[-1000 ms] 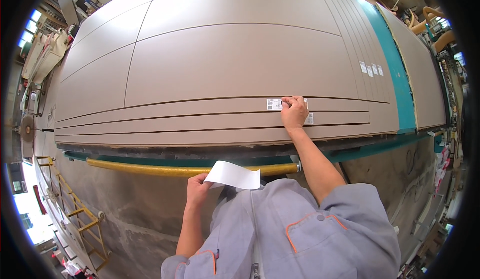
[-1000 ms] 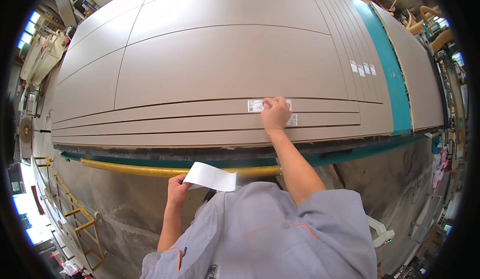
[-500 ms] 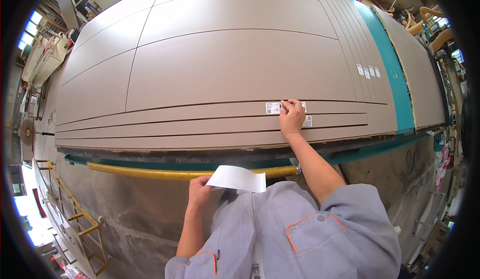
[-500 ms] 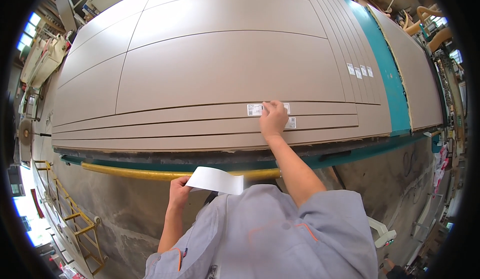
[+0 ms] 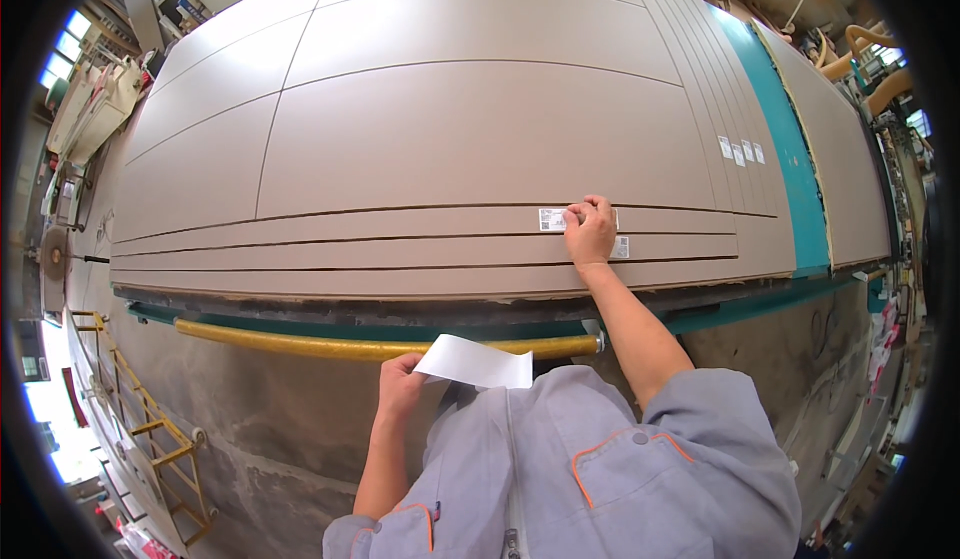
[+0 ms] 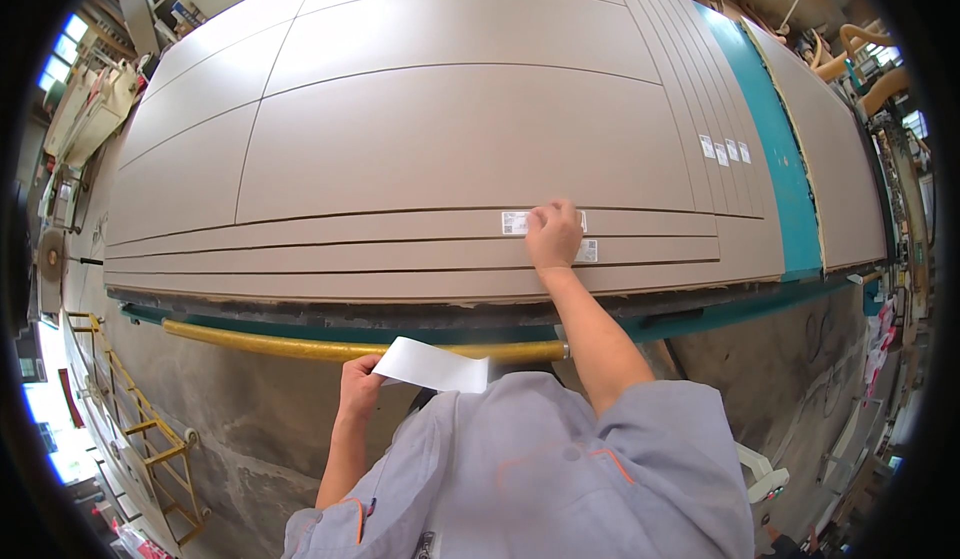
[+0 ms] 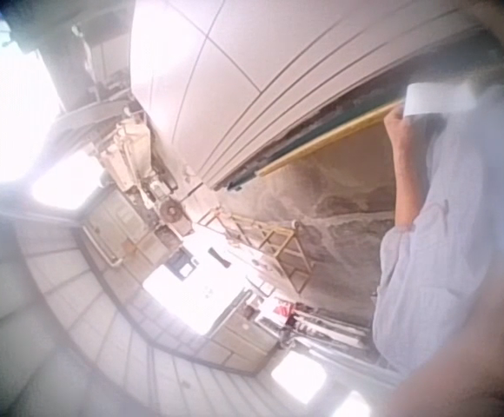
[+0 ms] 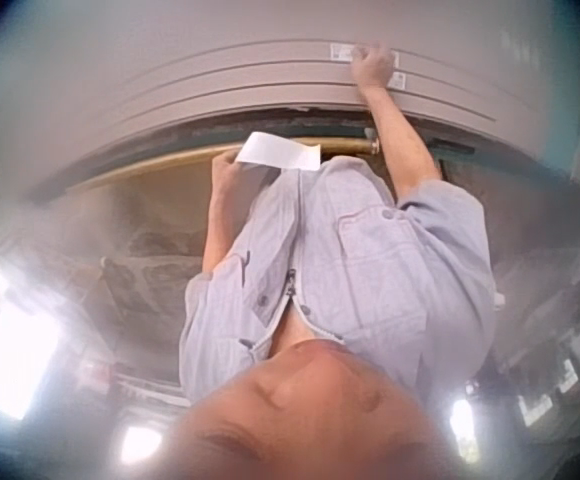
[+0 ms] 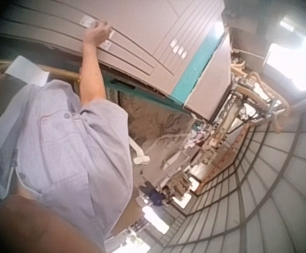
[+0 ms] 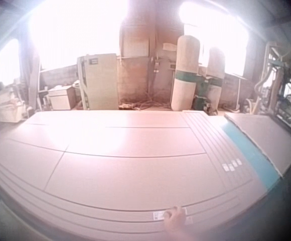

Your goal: The person peels small white labels from a roll and applies them to the surface of large grooved wooden panels on a machine, pressing each label down firmly by hand.

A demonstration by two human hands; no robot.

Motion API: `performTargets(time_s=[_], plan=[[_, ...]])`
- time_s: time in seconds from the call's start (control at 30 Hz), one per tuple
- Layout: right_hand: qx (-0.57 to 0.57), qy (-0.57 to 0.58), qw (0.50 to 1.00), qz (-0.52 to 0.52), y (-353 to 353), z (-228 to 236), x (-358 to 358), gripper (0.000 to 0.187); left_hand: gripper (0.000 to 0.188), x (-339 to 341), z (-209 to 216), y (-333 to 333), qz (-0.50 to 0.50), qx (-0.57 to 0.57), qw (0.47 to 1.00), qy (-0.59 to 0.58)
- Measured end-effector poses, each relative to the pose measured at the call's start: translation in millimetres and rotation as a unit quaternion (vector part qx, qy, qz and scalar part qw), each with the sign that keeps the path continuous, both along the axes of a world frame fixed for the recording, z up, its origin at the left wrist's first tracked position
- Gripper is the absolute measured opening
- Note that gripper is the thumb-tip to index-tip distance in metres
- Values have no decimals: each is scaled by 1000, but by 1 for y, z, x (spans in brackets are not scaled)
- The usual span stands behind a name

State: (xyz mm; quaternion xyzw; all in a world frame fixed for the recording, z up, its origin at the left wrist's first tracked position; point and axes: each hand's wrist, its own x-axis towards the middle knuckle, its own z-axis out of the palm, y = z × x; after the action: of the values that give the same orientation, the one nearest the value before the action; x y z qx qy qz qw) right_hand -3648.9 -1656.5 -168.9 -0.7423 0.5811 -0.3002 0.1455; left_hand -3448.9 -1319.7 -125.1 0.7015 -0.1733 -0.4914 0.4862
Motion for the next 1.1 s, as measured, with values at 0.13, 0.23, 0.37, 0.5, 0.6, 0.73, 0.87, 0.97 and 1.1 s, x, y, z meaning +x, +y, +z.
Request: performTargets(time_s=[0.13, 0.23, 0.37, 0.5, 0.6, 0.73, 0.87, 0.97, 1.1], plan=[[19, 51, 998, 35, -9, 2, 4, 5, 9, -1, 4, -1, -8, 16, 1000, -12], [-1, 81, 994, 72, -6, 7, 5, 7, 8, 0, 3, -2, -10, 23, 999, -27], [74, 10, 991, 114, 7, 31, 2, 14, 10, -1, 3, 1, -18, 47, 998, -30], [146, -103, 973, 145, -9, 70, 7, 17, 10, 2, 5, 4, 12, 28, 999, -27], [171, -343, 918, 102, -48, 85, 30, 12, 11, 1, 9, 5, 29, 38, 999, -27], [184, -401, 887, 134, -72, 55, 117, 15, 11, -15, 18, 12, 68, 69, 995, -33], [176, -369, 886, 220, -54, 7, 222, 13, 11, -39, 31, 29, 76, 158, 981, -82], [168, -354, 885, 251, -60, -20, 258, 14, 11, -53, 33, 43, 98, 229, 965, -85], [88, -341, 918, 182, -167, -37, 225, 24, 21, -66, 27, 58, 124, 255, 954, -95]])
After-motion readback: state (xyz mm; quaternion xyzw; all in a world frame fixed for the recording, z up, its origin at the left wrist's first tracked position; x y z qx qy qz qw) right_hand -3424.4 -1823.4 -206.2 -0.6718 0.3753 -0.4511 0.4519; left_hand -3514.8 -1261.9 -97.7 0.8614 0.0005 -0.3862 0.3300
